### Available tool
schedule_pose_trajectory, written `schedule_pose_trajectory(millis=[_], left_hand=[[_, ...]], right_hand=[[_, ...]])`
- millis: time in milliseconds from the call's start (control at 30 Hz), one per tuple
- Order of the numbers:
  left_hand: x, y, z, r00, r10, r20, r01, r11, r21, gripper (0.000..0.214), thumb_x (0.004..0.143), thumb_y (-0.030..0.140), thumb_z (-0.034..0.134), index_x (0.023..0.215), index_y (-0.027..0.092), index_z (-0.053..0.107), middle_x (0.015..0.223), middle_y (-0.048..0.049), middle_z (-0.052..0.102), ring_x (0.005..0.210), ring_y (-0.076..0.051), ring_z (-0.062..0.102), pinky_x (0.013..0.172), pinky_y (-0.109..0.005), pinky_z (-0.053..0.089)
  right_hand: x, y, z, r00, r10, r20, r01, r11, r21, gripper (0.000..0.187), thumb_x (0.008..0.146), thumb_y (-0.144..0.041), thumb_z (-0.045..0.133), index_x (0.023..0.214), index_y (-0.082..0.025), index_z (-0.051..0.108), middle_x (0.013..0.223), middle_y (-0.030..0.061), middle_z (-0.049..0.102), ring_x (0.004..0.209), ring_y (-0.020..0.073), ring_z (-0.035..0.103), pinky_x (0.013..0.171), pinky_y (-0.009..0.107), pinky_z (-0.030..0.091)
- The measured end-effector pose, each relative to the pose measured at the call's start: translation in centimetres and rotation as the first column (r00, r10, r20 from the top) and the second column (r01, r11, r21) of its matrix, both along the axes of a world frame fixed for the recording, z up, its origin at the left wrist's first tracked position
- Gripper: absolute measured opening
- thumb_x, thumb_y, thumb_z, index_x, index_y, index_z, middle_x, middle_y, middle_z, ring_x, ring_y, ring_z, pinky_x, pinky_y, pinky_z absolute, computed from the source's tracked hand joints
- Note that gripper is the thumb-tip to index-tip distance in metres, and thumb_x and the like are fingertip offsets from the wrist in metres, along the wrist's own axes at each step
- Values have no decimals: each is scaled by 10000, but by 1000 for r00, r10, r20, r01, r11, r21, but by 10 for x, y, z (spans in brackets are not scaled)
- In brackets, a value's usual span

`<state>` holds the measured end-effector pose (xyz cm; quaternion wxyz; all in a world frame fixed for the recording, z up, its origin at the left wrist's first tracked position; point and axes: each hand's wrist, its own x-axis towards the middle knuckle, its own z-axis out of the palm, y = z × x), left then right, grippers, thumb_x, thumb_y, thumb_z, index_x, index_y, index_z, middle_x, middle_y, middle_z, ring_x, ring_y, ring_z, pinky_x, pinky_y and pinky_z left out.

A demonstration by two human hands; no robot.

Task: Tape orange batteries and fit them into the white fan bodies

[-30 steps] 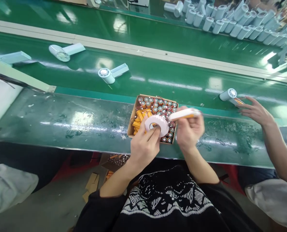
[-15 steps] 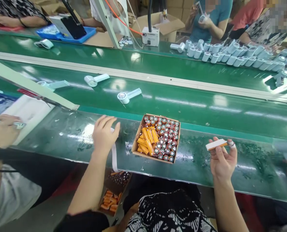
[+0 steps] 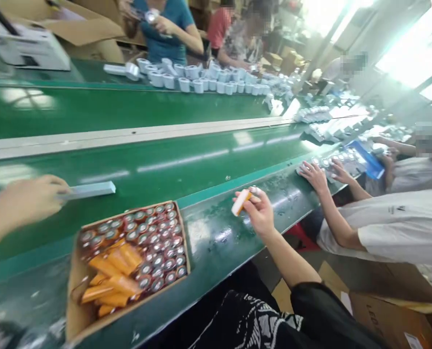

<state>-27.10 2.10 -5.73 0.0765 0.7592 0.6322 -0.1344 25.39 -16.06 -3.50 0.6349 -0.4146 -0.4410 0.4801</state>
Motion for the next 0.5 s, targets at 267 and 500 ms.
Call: schedule_pose_trajectory(millis=[267, 500], left_hand=[[125, 6, 25, 945, -319, 67, 321, 947, -21, 411, 819, 424, 494, 1020, 238, 800, 1395, -74, 726, 1272, -292, 628, 1063, -359, 460], [127, 12, 54, 980, -127, 150, 144, 984, -108, 373, 921, 433, 548, 1188, 303, 773, 1387, 28, 736, 1210, -217, 680, 905, -249, 477]], right_hand=[[-93, 106, 21, 922, 331, 202, -358, 926, 120, 566, 864, -600, 827, 1269, -263, 620, 1219, 67, 811, 1115, 263, 786, 1031, 445, 638], [-152, 175, -12, 665, 397, 633, -499, 866, -19, 352, 942, -265, 720, 1289, -205, 714, 1106, 41, 828, 1053, 231, 788, 1013, 360, 605]])
